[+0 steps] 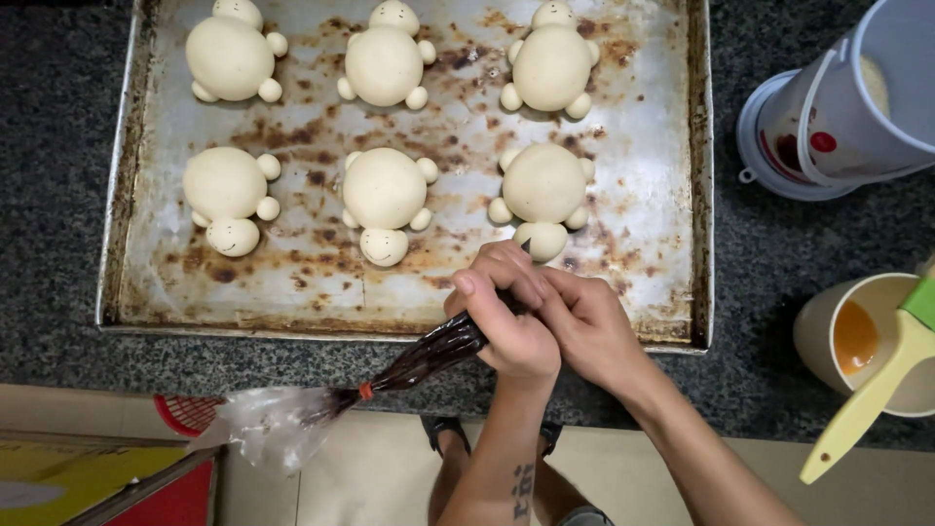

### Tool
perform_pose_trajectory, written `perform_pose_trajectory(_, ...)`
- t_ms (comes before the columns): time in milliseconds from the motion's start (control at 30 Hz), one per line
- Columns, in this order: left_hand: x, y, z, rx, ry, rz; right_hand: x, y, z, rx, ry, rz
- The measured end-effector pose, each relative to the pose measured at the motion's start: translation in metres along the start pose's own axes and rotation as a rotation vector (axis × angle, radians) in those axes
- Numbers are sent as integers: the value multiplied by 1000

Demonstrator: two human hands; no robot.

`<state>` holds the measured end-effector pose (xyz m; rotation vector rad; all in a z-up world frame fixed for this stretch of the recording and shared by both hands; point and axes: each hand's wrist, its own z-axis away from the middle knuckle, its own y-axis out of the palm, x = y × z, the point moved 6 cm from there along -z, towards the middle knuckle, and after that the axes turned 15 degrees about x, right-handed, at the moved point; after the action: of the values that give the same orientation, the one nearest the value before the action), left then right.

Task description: Decorating turtle-shaped bread dough using a piping bag with chocolate icing.

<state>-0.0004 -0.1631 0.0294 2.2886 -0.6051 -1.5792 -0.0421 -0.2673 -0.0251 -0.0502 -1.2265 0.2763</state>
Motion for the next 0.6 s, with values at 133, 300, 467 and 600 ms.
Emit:
perform_pose_trajectory(133, 1, 0, -1, 1, -17, 7, 2, 0, 0, -11, -50, -3)
perform_pose_trajectory(300, 2, 1, -1, 11, -8, 11, 1, 0, -1, -6, -54, 1)
perform_pose_trajectory(467, 5, 0, -1, 5, -15, 39, 0, 0, -2, -14, -67, 32)
perform_pose_trajectory(600, 6, -1, 0, -1, -15, 40, 3, 0, -2, -9, -56, 17)
